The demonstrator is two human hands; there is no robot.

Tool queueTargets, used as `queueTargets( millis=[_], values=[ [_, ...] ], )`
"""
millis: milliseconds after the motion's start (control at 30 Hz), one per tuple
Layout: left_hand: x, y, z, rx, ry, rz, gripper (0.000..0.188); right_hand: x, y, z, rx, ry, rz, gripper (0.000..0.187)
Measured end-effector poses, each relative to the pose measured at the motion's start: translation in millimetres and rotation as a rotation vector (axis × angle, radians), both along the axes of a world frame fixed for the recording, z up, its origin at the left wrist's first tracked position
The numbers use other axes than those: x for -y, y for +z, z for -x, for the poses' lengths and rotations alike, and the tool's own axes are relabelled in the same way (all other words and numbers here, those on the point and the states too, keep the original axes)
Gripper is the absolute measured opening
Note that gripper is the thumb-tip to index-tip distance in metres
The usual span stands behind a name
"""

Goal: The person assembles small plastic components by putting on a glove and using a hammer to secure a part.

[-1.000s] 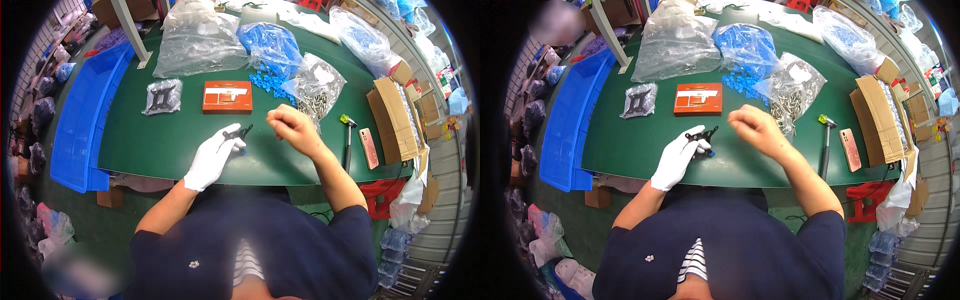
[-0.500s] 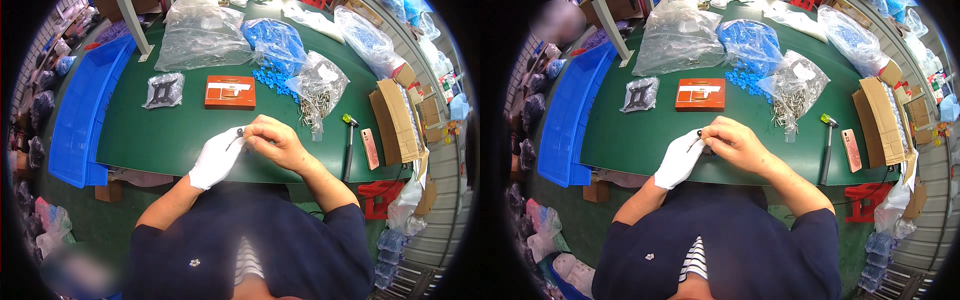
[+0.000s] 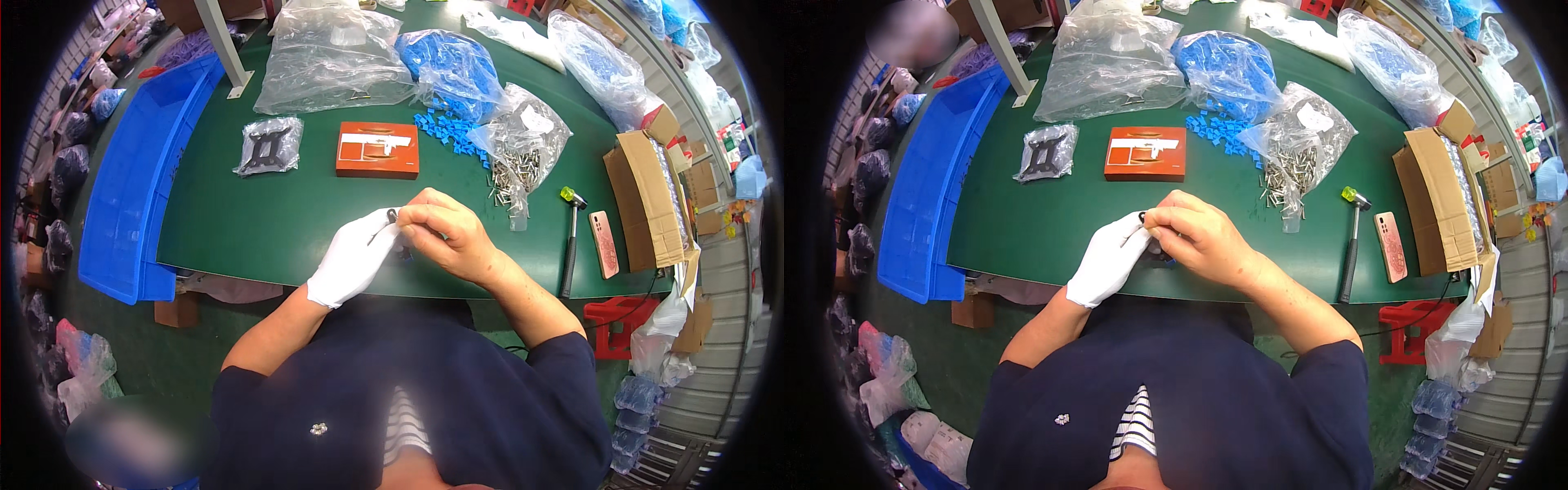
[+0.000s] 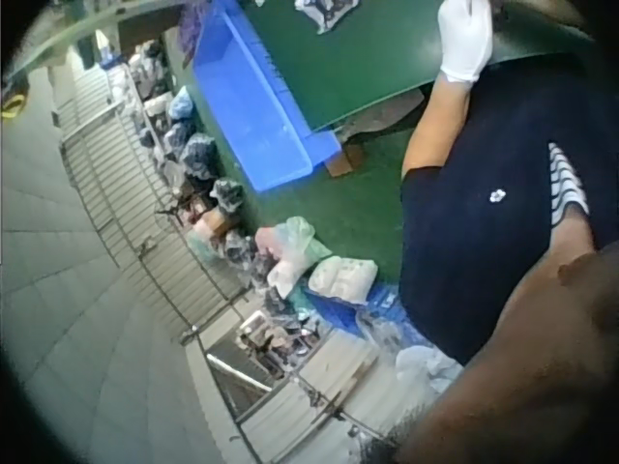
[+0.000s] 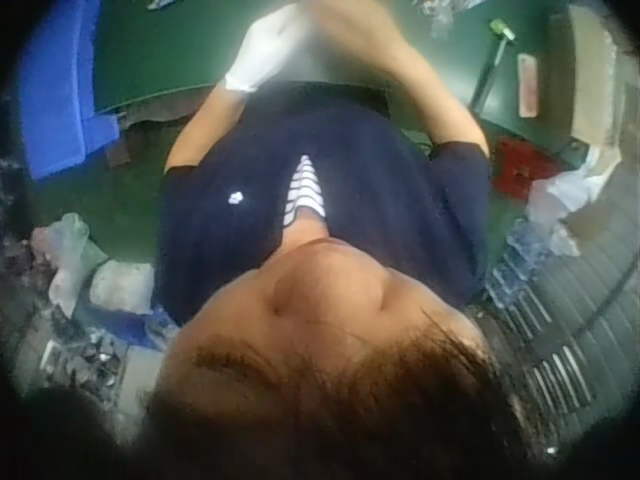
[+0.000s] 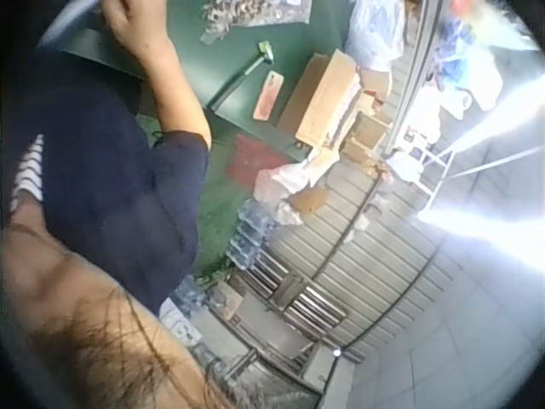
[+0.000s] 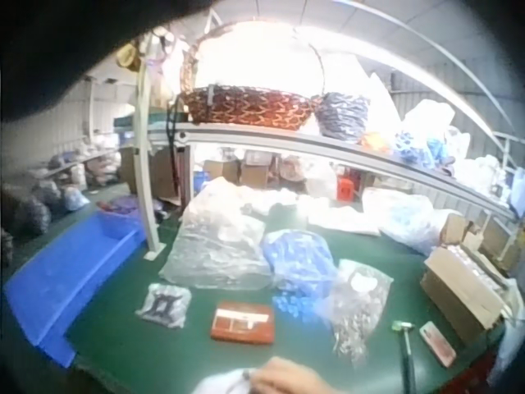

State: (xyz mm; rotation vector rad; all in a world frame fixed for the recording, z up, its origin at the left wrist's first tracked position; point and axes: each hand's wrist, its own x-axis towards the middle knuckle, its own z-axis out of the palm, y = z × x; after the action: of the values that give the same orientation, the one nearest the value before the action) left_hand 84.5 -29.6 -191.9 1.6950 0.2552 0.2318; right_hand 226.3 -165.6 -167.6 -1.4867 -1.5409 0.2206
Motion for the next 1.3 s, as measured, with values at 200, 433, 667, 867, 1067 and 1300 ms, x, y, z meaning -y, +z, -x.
queueTargets(
  millis=[200,433,667,867,1067,1300],
  values=[
    [-1,3,0,0.002,-0.025,-0.019,0.023,-1,-2,-1,0.012,0.007,0.008,0.014],
    [-2,1,4,-0.079,-0.097,-0.143,0.023,1,3,3,0.306,-0.161,0.035,0.021],
    [-8,-12,24,-0.058,-0.242,0.147,0.026,8,-10,-6,0.251,0.009,0.083,0.031],
    [-13,-13,34,-0.156,-0.371,0.19,0.026,12,-22,2,0.401,0.098,-0.013,0.024],
    [-10,-16,40,-0.244,-0.415,0.181,0.025,23,-42,21,0.398,-0.047,-0.044,0.021],
    [-5,-10,41,-0.341,-0.344,0.153,0.023,26,-54,32,0.41,-0.149,-0.049,0.022]
  ],
)
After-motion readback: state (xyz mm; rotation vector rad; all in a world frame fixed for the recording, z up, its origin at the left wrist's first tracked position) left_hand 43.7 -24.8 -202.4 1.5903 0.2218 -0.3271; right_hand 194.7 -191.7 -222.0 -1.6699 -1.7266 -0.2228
